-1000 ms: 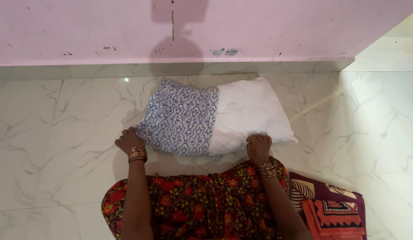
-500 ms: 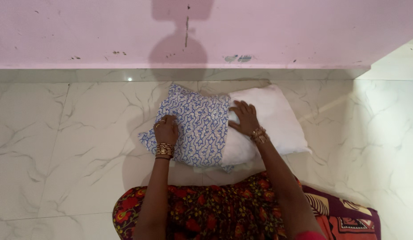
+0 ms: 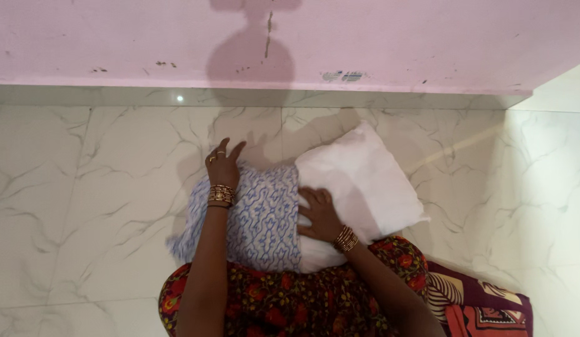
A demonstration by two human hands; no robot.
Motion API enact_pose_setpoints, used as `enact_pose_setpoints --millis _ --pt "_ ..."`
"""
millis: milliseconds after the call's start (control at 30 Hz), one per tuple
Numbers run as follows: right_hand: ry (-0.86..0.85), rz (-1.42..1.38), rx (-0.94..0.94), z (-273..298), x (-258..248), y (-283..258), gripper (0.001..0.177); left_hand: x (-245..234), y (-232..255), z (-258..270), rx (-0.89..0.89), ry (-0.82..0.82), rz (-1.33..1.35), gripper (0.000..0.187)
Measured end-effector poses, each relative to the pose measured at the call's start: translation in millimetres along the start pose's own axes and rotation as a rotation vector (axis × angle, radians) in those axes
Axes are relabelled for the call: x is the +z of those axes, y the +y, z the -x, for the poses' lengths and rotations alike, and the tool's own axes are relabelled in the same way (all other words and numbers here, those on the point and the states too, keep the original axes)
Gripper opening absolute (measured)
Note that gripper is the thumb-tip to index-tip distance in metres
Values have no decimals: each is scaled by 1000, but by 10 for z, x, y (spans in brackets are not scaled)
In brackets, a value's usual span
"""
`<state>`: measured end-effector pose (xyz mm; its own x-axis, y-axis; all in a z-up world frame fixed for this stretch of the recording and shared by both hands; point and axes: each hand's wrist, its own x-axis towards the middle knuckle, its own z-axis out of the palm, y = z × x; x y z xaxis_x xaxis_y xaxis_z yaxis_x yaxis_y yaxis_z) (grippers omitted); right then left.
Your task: The person sits on the floor and folds a blue and white patterned pillowcase over a white pillow. They smooth the fabric, fold the edges, and adjust the pillowcase to fit neatly.
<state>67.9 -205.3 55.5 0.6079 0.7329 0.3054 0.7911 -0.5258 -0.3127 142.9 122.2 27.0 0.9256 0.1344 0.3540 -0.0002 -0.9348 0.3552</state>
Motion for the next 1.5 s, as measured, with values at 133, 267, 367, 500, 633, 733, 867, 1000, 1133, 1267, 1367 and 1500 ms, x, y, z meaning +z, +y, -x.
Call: enact_pose_setpoints --millis 133,267,367,500,633,733,867,1000,1133,1267,1367,1500 --pt "91 -135 34 -14 20 176 30 286 -35 42 72 -287 -264 56" --pt "114 -195 110 -452 -25 659 29 435 -175 142 -25 -481 -326 38" --pt "-20 -121 84 -922 -54 938 37 451 -246 119 -58 -483 -314 29" --pt "-257 106 161 -1319 8 1129 46 288 -317 111 -162 -573 -354 30" --pt "-431 173 311 -1330 31 1180 46 204 -375 95 -248 -689 -398 28" --pt "-310 116 277 -1170 78 1294 47 329 -451 75 -228 -503 -471 28" --pt "-170 82 296 -914 78 1516 44 245 -633 34 -331 -256 -553 33" --pt "-77 149 378 -716 -120 1663 40 -110 -730 -3 -567 -247 -415 23" --pt "97 89 427 -549 -319 1701 40 -417 -823 -25 -733 -97 -384 17" --pt "87 93 447 -499 -348 1723 39 -287 -918 -54 -793 -121 -384 15" --pt "166 101 372 -506 -247 1686 34 169 -805 -104 -521 -234 -322 56" --pt "145 74 417 -603 -173 1656 31 578 -423 21 79 -177 -292 88"
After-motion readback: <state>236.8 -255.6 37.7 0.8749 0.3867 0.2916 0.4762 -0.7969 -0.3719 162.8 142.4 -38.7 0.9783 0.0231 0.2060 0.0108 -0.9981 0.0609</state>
